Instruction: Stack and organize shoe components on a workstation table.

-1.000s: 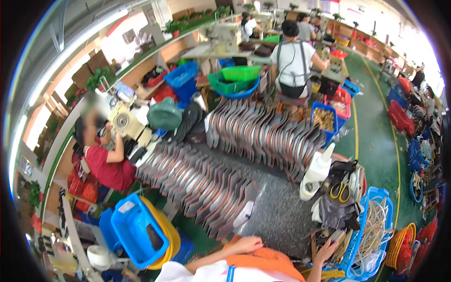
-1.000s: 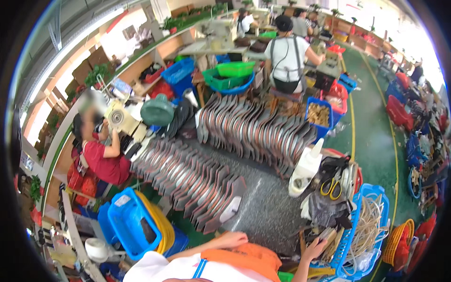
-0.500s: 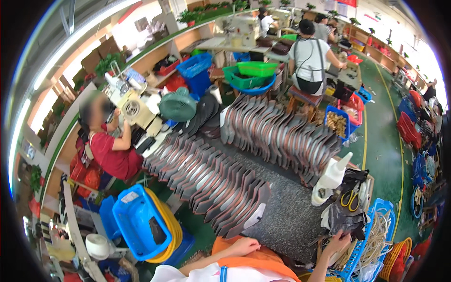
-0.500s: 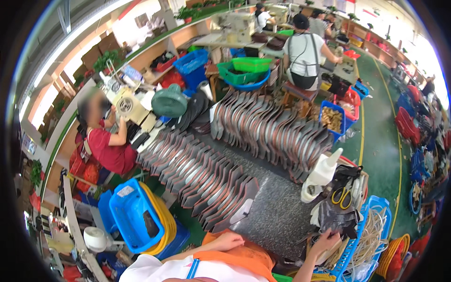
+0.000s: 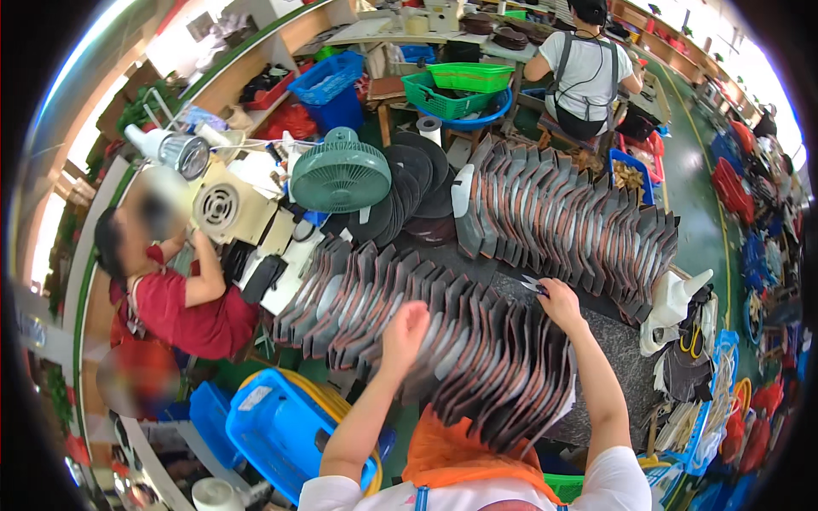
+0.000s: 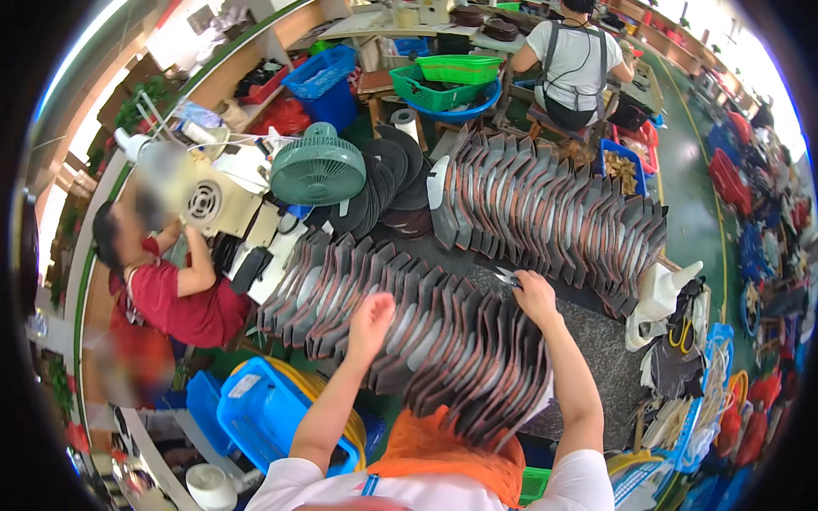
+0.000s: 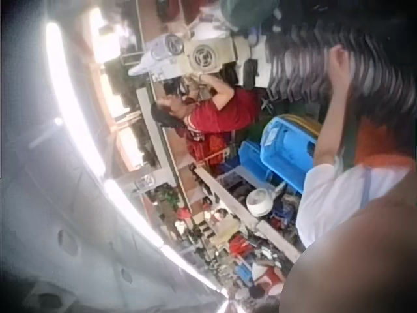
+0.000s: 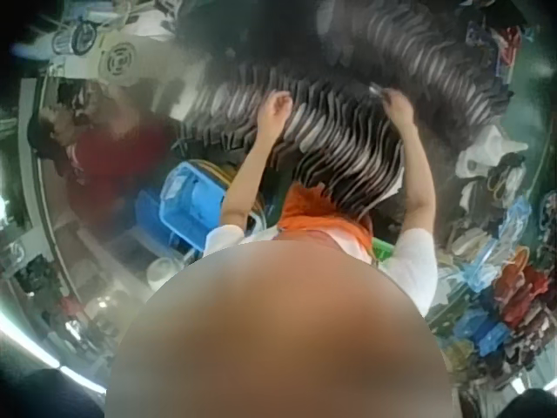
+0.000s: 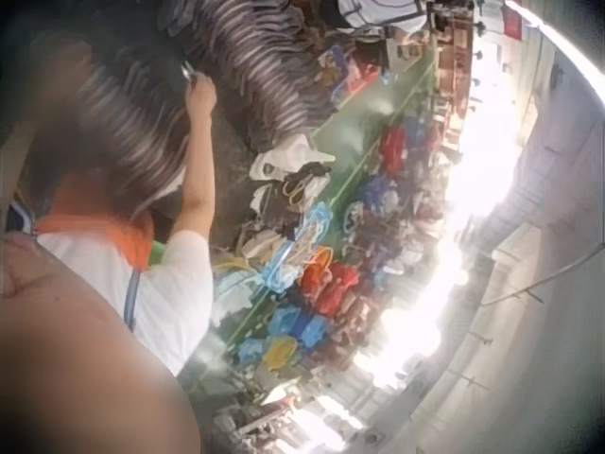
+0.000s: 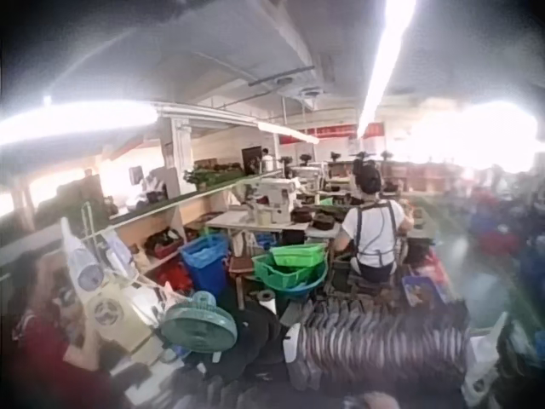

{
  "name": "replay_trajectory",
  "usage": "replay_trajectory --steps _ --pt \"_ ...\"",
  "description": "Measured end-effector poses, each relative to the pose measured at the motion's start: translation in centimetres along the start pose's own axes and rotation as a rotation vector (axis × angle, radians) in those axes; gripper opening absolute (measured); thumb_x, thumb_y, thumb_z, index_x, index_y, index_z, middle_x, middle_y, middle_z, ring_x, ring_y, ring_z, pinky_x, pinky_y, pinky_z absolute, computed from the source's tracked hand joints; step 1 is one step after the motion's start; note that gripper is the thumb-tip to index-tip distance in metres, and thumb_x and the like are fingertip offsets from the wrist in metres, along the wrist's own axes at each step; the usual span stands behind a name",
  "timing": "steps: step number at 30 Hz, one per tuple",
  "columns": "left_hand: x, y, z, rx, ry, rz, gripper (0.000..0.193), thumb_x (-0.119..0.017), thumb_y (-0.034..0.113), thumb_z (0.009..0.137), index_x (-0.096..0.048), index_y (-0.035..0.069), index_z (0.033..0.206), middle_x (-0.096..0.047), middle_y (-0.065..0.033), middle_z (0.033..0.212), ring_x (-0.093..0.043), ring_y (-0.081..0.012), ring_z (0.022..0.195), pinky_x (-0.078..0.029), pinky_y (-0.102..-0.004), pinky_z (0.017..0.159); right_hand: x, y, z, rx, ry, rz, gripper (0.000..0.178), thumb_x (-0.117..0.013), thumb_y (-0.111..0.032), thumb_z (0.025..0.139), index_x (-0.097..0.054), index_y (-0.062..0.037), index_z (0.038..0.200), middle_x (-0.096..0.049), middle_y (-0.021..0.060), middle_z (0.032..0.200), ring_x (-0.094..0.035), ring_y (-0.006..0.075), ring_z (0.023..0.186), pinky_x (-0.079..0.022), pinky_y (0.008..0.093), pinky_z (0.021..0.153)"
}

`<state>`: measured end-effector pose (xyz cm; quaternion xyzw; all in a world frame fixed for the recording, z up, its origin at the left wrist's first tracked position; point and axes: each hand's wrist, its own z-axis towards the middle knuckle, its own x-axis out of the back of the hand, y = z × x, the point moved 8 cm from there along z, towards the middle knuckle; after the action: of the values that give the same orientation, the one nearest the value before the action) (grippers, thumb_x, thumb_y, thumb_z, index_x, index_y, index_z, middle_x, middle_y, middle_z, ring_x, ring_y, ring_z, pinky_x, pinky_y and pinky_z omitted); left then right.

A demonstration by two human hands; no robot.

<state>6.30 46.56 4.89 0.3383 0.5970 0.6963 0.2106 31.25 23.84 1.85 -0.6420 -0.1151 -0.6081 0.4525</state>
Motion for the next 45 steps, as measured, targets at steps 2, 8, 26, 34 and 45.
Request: replay_trajectory --steps 2,8,26,34,45 --pt "2.4 -1.1 6.0 -0.172 0.050 0.203 0.034 -0.063 0.013 0.078 -0.052 0.000 0.107 -0.060 -0.0129 0.100 -0.058 -0.0238 0.094 -0.044 -0.0329 0.082 -1.9 -0.3 2.4 -0.035 -0.045 -0.098 0.033 -0.063 -0.018 0.072 -0.057 -0.0059 0.102 -0.058 0.0145 0.089 -0.056 0.0320 0.087 -0.045 0.0391 0.073" --pt "2.7 -5.6 17.9 -0.224 0.079 0.820 0.078 -0.073 0.026 0.067 -0.032 0.000 0.128 -0.034 -0.0294 0.129 -0.034 -0.0436 0.119 -0.031 -0.0449 0.099 -1.3 -12.1 15.4 0.007 0.173 -0.131 0.032 -0.060 -0.034 0.077 -0.057 -0.0029 0.070 -0.059 0.0159 0.070 -0.058 0.0352 0.069 -0.045 0.0438 0.062" --pt "5.1 -6.6 21.7 -0.304 0.000 0.459 0.059 -0.046 -0.007 0.079 -0.028 0.005 0.135 -0.039 -0.0233 0.131 -0.039 -0.0388 0.119 -0.035 -0.0398 0.096 -12.3 -14.4 34.1 -0.447 -0.450 0.763 0.071 -0.060 -0.050 0.073 -0.050 0.0077 0.113 -0.058 0.0219 0.106 -0.057 0.0300 0.100 -0.047 0.0442 0.077" --pt "6.0 -7.0 20.8 -0.256 0.056 0.416 0.056 -0.046 -0.005 0.080 -0.029 0.001 0.133 -0.037 -0.0233 0.132 -0.038 -0.0381 0.120 -0.033 -0.0392 0.098 -12.3 -14.3 31.1 -0.492 -0.672 1.228 0.047 -0.065 -0.009 0.077 -0.046 0.0030 0.119 -0.060 0.0147 0.104 -0.061 0.0254 0.090 -0.052 0.0410 0.075" --pt "4.3 -5.4 21.5 -0.364 0.137 0.723 0.066 -0.063 0.016 0.077 -0.028 0.000 0.130 -0.033 -0.0283 0.127 -0.037 -0.0444 0.116 -0.037 -0.0454 0.094 -11.1 -18.0 32.6 -0.129 -0.343 0.152 0.047 -0.066 -0.031 0.068 -0.059 0.0087 0.093 -0.062 0.0231 0.091 -0.061 0.0332 0.089 -0.050 0.0410 0.076"
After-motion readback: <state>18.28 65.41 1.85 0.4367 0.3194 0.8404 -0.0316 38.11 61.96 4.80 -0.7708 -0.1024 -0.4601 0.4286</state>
